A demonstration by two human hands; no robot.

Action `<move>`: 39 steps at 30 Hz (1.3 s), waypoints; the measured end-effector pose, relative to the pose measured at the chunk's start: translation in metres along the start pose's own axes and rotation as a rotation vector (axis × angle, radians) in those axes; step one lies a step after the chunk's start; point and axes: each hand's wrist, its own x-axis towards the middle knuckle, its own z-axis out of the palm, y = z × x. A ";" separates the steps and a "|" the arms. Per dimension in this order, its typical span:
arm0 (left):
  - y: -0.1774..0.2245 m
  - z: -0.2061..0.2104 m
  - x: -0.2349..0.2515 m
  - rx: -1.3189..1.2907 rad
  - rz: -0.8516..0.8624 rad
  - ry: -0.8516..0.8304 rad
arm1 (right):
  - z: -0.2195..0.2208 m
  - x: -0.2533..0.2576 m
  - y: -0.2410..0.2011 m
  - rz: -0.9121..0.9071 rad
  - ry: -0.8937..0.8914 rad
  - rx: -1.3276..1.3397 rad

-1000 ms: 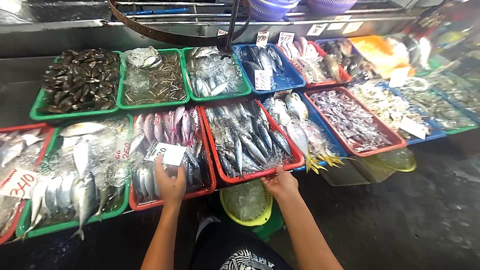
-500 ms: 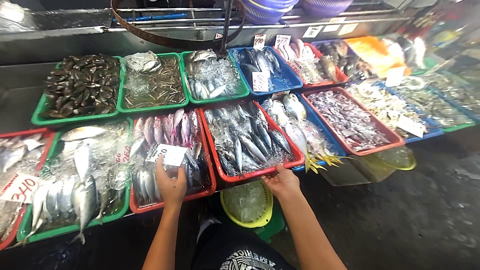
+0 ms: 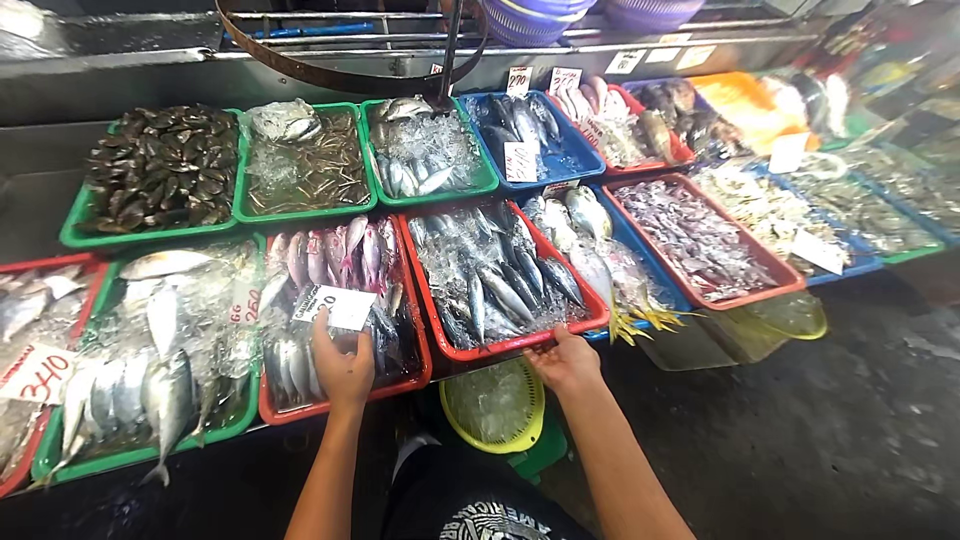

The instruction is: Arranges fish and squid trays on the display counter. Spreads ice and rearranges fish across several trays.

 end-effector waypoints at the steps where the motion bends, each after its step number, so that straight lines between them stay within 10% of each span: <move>1: 0.000 0.000 0.000 -0.001 0.001 -0.003 | 0.000 0.000 0.000 -0.001 0.000 0.001; 39: 0.002 0.006 0.001 -0.035 0.006 0.006 | 0.010 -0.014 -0.018 0.005 -0.033 0.036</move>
